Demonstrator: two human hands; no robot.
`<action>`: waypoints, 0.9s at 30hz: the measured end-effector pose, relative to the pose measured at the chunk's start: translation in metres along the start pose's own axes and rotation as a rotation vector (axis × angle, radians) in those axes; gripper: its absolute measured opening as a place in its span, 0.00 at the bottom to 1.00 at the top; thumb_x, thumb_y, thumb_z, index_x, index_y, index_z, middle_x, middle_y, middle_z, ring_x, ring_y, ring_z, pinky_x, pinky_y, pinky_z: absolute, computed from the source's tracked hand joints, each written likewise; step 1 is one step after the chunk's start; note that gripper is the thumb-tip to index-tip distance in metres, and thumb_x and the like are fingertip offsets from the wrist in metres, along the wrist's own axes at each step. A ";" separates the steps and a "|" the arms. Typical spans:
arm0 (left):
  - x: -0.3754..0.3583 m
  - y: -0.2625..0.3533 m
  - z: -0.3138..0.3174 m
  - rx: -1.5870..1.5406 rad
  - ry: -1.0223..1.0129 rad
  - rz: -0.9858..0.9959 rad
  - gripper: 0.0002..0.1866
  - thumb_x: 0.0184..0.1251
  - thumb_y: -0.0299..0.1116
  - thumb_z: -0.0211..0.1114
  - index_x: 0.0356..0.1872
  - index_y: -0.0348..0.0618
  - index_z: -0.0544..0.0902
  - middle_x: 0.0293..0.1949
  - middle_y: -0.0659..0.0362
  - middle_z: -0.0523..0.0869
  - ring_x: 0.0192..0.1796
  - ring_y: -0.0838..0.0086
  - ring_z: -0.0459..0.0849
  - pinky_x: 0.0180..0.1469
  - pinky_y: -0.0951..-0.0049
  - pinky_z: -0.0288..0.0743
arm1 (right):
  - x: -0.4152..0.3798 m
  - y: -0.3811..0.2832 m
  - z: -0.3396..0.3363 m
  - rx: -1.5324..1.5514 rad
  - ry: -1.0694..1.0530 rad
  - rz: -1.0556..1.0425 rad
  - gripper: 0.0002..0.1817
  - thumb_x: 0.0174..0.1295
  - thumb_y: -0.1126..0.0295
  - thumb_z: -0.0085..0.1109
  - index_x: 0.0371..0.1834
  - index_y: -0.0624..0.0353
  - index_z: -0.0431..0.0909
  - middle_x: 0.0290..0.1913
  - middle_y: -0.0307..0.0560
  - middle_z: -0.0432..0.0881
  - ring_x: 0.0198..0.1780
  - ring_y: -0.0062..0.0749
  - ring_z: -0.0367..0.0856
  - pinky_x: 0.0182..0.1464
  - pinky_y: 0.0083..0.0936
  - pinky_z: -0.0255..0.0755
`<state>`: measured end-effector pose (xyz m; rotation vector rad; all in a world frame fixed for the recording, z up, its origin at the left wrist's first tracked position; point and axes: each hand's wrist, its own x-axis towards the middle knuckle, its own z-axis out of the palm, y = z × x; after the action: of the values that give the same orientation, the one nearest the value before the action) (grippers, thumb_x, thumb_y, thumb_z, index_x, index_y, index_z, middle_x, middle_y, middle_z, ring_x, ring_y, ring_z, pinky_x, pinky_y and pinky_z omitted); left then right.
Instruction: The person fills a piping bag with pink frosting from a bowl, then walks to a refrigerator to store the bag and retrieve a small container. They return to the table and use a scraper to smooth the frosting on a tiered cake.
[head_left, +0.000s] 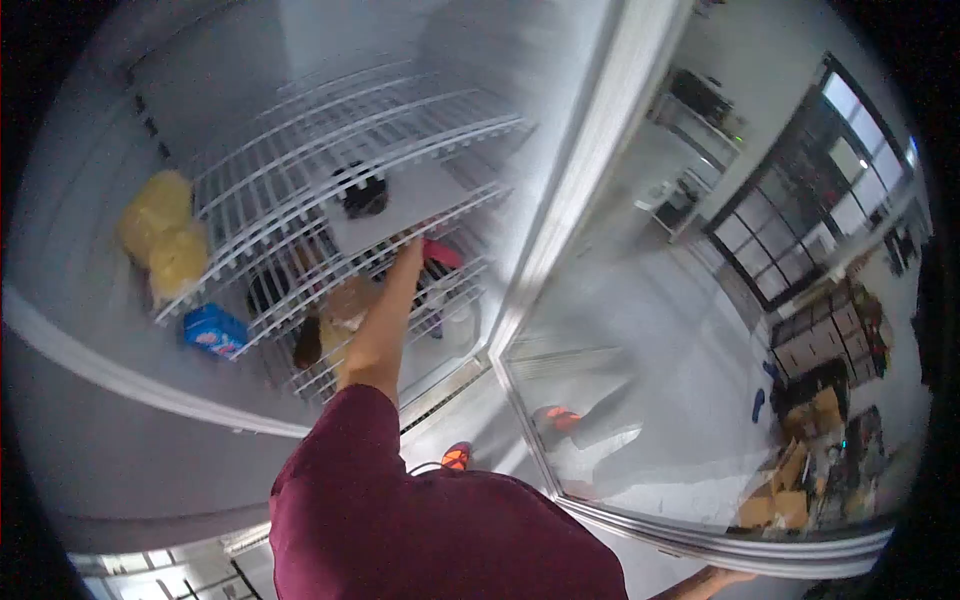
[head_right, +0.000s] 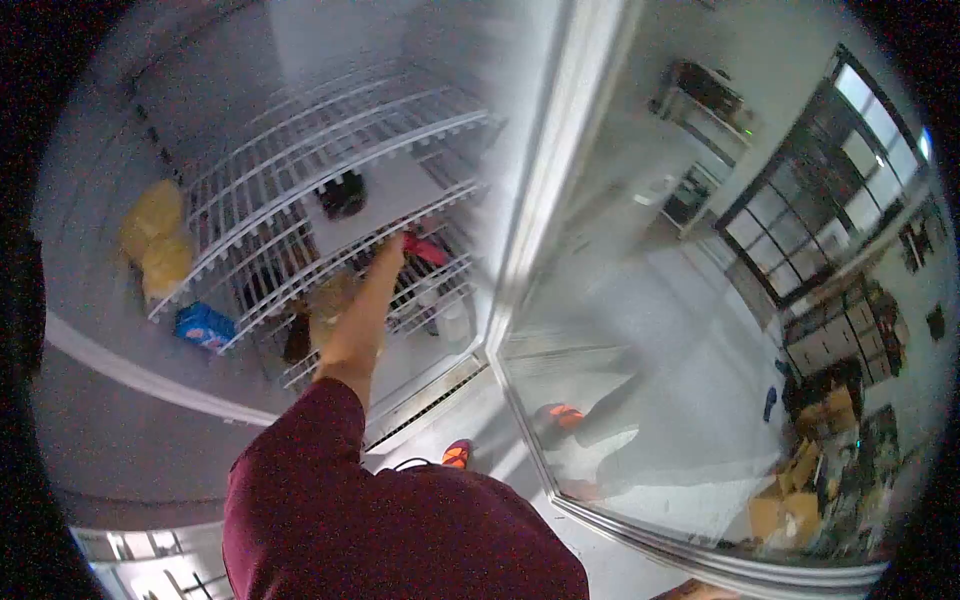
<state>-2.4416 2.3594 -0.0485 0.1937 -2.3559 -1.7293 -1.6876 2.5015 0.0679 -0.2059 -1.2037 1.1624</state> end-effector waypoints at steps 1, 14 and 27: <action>-0.014 0.002 -0.012 0.205 -0.035 0.122 0.37 0.46 0.54 0.58 0.57 0.45 0.60 0.55 0.47 0.65 0.59 0.53 0.60 0.58 0.49 0.50 | 0.003 0.002 0.004 -0.031 -0.007 -0.016 0.26 0.59 0.60 0.40 0.56 0.70 0.59 0.54 0.59 0.65 0.50 0.45 0.70 0.51 0.37 0.67; -0.073 0.001 -0.190 1.007 -0.405 0.418 0.49 0.26 0.40 0.71 0.59 0.59 0.58 0.57 0.48 0.61 0.58 0.51 0.60 0.53 0.51 0.61 | 0.014 0.021 -0.002 -0.109 -0.106 -0.059 0.27 0.58 0.60 0.42 0.55 0.70 0.58 0.54 0.58 0.65 0.50 0.43 0.69 0.51 0.36 0.66; -0.368 0.041 -0.342 0.187 0.042 0.619 0.57 0.18 0.34 0.78 0.59 0.37 0.54 0.52 0.50 0.66 0.52 0.61 0.67 0.56 0.64 0.61 | 0.019 0.029 0.017 0.122 -0.459 -0.054 0.28 0.56 0.61 0.44 0.55 0.71 0.58 0.53 0.58 0.65 0.51 0.42 0.68 0.52 0.35 0.65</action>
<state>-1.9995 2.1403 0.0549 -0.4247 -2.2145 -1.1985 -1.7201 2.5221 0.0668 0.1968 -1.5194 1.2707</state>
